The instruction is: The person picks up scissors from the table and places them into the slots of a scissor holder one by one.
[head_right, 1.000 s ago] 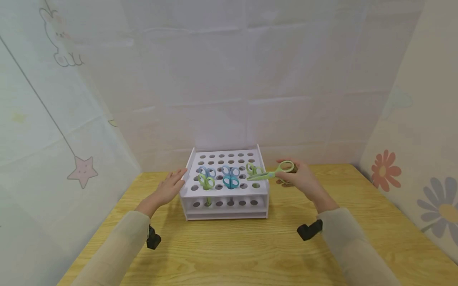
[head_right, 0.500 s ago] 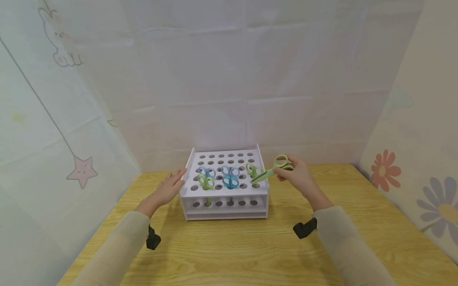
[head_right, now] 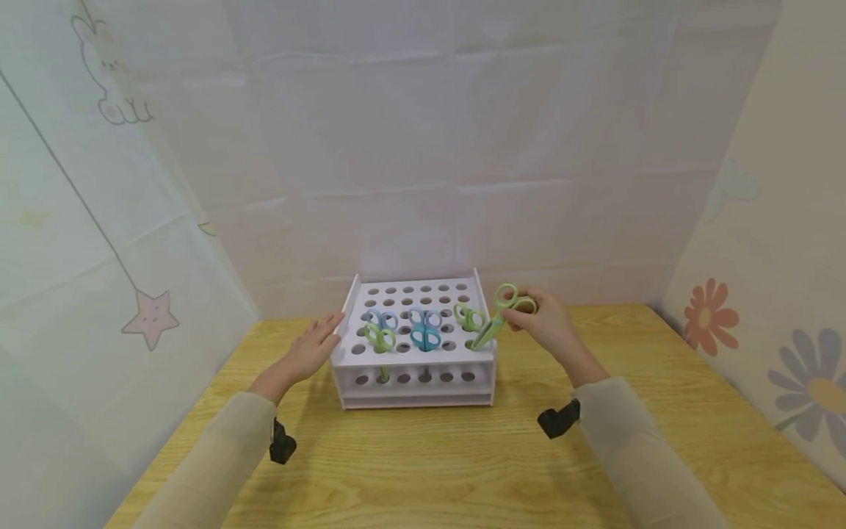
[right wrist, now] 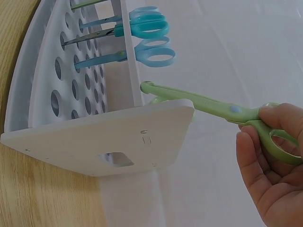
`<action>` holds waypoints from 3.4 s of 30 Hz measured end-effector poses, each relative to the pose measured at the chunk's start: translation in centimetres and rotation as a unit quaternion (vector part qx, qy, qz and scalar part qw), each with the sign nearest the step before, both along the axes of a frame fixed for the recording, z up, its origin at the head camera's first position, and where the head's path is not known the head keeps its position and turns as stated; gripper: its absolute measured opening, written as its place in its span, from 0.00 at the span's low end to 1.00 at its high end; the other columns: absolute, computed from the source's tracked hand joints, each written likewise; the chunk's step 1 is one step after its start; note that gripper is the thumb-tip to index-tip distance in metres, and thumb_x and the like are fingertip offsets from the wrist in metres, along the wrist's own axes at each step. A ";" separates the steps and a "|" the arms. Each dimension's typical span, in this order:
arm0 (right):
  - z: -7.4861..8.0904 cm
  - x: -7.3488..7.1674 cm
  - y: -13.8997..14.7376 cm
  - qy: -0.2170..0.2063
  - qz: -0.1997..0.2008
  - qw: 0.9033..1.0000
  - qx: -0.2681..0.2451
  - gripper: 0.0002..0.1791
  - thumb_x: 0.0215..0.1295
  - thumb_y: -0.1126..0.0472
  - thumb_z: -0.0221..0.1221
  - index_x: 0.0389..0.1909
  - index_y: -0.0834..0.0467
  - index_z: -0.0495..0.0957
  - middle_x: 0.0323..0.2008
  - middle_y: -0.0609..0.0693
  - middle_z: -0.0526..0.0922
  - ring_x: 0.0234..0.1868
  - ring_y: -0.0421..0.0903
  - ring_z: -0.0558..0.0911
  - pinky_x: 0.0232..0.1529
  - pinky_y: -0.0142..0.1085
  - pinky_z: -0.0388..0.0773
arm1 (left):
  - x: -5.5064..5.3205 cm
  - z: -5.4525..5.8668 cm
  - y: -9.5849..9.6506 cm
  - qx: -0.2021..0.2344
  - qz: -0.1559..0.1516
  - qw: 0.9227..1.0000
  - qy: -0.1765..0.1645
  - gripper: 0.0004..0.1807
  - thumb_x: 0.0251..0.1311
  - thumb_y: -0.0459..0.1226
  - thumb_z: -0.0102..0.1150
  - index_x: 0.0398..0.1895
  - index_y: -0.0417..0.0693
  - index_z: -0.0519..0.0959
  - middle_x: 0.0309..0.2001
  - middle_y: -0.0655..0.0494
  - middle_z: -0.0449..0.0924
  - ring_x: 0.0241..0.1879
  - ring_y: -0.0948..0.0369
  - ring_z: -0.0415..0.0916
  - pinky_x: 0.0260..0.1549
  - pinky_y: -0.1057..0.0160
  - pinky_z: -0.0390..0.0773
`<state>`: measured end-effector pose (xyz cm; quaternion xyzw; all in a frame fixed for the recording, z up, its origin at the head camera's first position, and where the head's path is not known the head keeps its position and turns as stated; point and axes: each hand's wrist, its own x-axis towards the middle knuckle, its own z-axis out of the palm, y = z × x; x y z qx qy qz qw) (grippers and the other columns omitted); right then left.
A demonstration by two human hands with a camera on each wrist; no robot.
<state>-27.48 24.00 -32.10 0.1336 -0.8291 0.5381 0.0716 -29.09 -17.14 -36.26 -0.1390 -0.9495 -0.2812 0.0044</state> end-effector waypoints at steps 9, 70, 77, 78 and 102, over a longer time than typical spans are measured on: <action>-0.1 -0.1 -0.5 0.014 0.007 1.000 -0.005 0.22 0.60 0.57 0.61 0.51 0.66 0.72 0.31 0.55 0.81 0.31 0.43 0.81 0.36 0.34 0.78 | 0.1 0.0 0.0 0.001 -0.001 1.000 0.001 0.28 0.69 0.46 0.28 0.73 0.56 0.48 0.72 0.49 0.42 0.68 0.43 0.30 0.56 0.32 0.33; -0.7 -1.1 -3.0 -0.014 -0.007 0.999 0.046 0.20 0.59 0.58 0.61 0.46 0.70 0.76 0.37 0.57 0.79 0.32 0.50 0.78 0.30 0.34 0.79 | -0.2 -0.3 -0.1 0.000 0.004 1.000 -0.003 0.29 0.68 0.48 0.28 0.73 0.58 0.48 0.72 0.50 0.42 0.69 0.44 0.31 0.57 0.33 0.34; -0.8 -1.2 -3.3 -0.014 -0.001 0.999 0.043 0.18 0.59 0.60 0.61 0.45 0.70 0.76 0.37 0.57 0.80 0.30 0.46 0.78 0.29 0.35 0.79 | -0.3 -0.3 -0.1 0.002 0.005 1.000 -0.002 0.29 0.68 0.47 0.28 0.73 0.57 0.49 0.72 0.49 0.43 0.68 0.43 0.31 0.57 0.33 0.34; -0.8 -1.2 -3.3 -0.015 -0.002 0.999 0.042 0.18 0.59 0.60 0.61 0.45 0.70 0.77 0.37 0.57 0.80 0.30 0.46 0.78 0.29 0.35 0.79 | -0.3 -0.3 -0.1 0.002 0.004 1.000 -0.003 0.29 0.68 0.48 0.28 0.73 0.57 0.49 0.72 0.49 0.43 0.68 0.43 0.31 0.57 0.33 0.34; -1.1 -1.2 -3.3 -0.047 0.006 0.997 0.061 0.18 0.61 0.58 0.59 0.46 0.67 0.77 0.35 0.55 0.81 0.22 0.45 0.70 0.19 0.34 0.71 | 0.0 -0.1 0.0 0.000 0.001 1.000 -0.001 0.29 0.69 0.47 0.28 0.73 0.56 0.49 0.72 0.49 0.42 0.68 0.42 0.32 0.57 0.33 0.34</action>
